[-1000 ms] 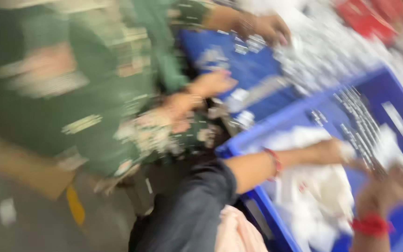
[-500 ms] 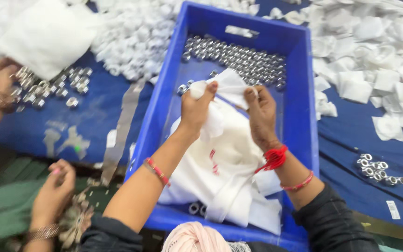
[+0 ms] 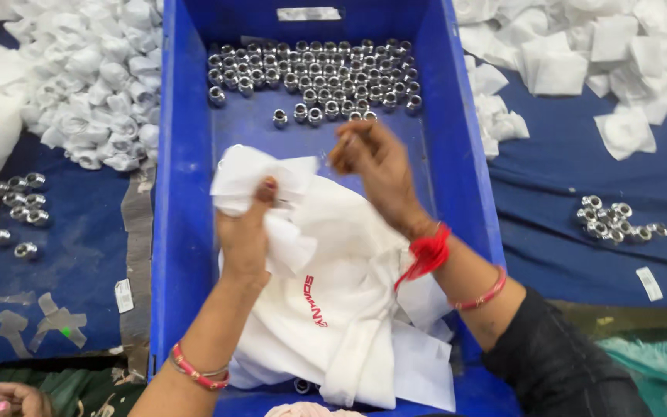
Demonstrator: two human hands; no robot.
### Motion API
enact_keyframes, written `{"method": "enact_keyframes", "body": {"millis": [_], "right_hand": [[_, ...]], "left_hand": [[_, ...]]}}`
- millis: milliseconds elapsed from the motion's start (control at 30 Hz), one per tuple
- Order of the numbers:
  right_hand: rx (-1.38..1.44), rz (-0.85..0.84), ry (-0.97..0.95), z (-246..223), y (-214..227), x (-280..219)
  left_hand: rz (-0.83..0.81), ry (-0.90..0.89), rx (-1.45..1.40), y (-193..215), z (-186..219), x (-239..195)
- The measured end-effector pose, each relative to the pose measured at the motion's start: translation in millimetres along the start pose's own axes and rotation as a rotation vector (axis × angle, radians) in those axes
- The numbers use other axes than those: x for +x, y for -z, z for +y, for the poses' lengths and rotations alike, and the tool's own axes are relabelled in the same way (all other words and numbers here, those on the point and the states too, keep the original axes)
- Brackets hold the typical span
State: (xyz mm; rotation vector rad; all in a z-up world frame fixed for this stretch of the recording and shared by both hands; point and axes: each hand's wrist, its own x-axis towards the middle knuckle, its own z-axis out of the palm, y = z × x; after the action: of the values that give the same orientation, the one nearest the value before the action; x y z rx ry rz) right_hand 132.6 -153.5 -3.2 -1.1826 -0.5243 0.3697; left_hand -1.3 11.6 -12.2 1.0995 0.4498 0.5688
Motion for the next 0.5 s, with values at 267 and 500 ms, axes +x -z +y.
{"method": "enact_keyframes", "body": {"millis": [267, 500], "right_hand": [[-1.199, 0.072, 0.033, 17.6, 71.1, 44.8], [-1.443, -0.021, 0.018, 59.3, 88.4, 72.9]], "left_hand": [[0.12, -0.046, -0.054, -1.1, 31.7, -4.9], [0.097, 0.071, -0.057, 2.2, 38.7, -4.4]]}}
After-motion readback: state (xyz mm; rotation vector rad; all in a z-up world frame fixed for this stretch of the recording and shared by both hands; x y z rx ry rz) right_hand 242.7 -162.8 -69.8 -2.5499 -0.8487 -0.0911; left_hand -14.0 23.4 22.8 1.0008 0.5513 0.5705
